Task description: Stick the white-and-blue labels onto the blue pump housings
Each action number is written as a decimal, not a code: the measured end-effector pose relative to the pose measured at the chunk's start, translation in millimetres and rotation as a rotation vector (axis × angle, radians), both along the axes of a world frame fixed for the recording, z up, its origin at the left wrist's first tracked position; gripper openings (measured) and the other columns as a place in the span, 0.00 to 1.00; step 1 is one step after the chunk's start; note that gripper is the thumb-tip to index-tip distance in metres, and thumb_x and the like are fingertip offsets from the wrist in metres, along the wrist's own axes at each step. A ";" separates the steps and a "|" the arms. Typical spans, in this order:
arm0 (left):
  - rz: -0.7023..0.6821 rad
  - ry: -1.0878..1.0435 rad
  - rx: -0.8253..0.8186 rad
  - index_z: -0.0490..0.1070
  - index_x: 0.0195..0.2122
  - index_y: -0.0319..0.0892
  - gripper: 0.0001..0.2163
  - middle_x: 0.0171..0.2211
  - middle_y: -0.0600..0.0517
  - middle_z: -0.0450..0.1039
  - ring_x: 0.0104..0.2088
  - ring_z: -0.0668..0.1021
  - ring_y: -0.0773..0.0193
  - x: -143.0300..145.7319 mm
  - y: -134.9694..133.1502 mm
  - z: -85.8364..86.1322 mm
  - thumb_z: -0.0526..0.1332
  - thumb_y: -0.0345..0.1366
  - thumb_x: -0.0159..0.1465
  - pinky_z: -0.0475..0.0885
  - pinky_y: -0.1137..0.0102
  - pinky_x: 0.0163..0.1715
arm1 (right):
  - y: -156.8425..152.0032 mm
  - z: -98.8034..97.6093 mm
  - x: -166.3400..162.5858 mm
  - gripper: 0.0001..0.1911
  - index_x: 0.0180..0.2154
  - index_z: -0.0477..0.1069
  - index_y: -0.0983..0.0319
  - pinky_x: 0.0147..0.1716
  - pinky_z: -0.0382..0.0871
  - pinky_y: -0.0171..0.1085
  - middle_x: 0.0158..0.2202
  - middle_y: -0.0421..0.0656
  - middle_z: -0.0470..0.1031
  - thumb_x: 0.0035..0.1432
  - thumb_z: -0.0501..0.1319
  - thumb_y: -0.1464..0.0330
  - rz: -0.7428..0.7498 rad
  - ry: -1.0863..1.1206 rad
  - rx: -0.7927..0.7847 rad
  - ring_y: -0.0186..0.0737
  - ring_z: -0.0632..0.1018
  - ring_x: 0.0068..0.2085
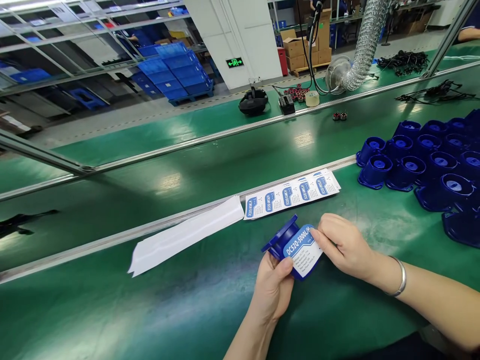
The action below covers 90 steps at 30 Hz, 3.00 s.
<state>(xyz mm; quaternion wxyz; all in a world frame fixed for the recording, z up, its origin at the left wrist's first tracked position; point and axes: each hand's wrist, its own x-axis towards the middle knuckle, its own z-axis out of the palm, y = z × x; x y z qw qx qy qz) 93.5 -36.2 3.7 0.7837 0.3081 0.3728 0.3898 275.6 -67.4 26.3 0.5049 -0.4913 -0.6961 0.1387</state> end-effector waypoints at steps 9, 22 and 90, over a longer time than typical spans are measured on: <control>0.030 -0.016 0.112 0.79 0.47 0.45 0.28 0.42 0.46 0.83 0.49 0.81 0.43 -9.9 -3.9 -9.1 0.80 0.42 0.43 0.76 0.54 0.52 | -3.2 -11.1 -14.2 0.19 0.27 0.48 0.58 0.30 0.56 0.38 0.25 0.37 0.55 0.73 0.50 0.70 0.082 0.132 -0.031 0.36 0.61 0.28; -0.119 -0.135 -0.113 0.78 0.46 0.36 0.22 0.41 0.40 0.82 0.40 0.82 0.50 1.3 8.5 -0.5 0.67 0.51 0.62 0.80 0.63 0.36 | 4.6 -35.2 -5.4 0.21 0.54 0.64 0.58 0.54 0.68 0.47 0.52 0.48 0.70 0.71 0.52 0.51 -0.009 0.562 -0.260 0.47 0.73 0.53; -0.068 0.540 0.523 0.75 0.51 0.48 0.25 0.50 0.48 0.74 0.50 0.74 0.50 7.8 3.0 8.3 0.76 0.41 0.51 0.68 0.61 0.51 | 3.4 -30.9 -6.6 0.22 0.61 0.61 0.56 0.60 0.65 0.50 0.56 0.48 0.69 0.73 0.48 0.55 0.117 0.236 -0.218 0.48 0.71 0.57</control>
